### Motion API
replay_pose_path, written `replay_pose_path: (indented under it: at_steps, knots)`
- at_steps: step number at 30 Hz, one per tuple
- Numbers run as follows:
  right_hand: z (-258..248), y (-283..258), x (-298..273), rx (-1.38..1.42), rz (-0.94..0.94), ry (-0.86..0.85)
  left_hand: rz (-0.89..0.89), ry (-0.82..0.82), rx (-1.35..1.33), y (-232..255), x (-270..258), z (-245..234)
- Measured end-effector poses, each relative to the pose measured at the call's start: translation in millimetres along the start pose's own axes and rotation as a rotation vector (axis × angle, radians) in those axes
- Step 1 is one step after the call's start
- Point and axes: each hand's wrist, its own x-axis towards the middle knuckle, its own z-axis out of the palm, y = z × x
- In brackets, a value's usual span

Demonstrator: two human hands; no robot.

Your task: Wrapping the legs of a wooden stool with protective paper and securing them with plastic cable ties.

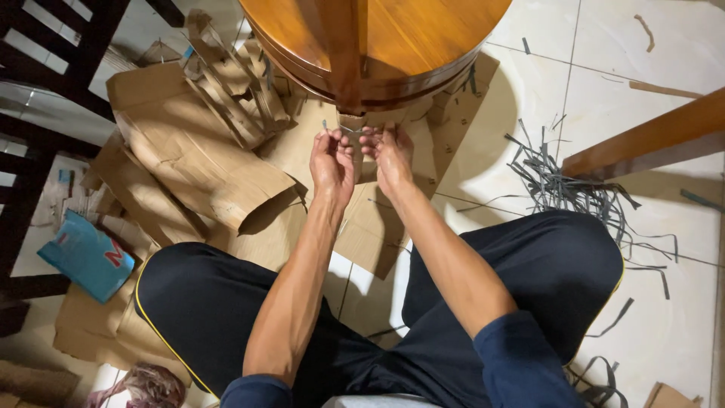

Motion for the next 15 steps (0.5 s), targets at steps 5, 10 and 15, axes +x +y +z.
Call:
replay_pose_path:
  at_steps: [5, 10, 15]
  knots:
    - [-10, 26, 47, -0.024, 0.027, 0.049, 0.020, -0.040, 0.048, 2, 26, -12]
    - [-23, 66, 107, -0.133, 0.000, 0.051, 0.021, -0.047, 0.178, 7, 36, -10]
    - [-6, 31, 81, -0.154, -0.026, -0.041, 0.292, -0.101, 1.153, 10, 26, -11]
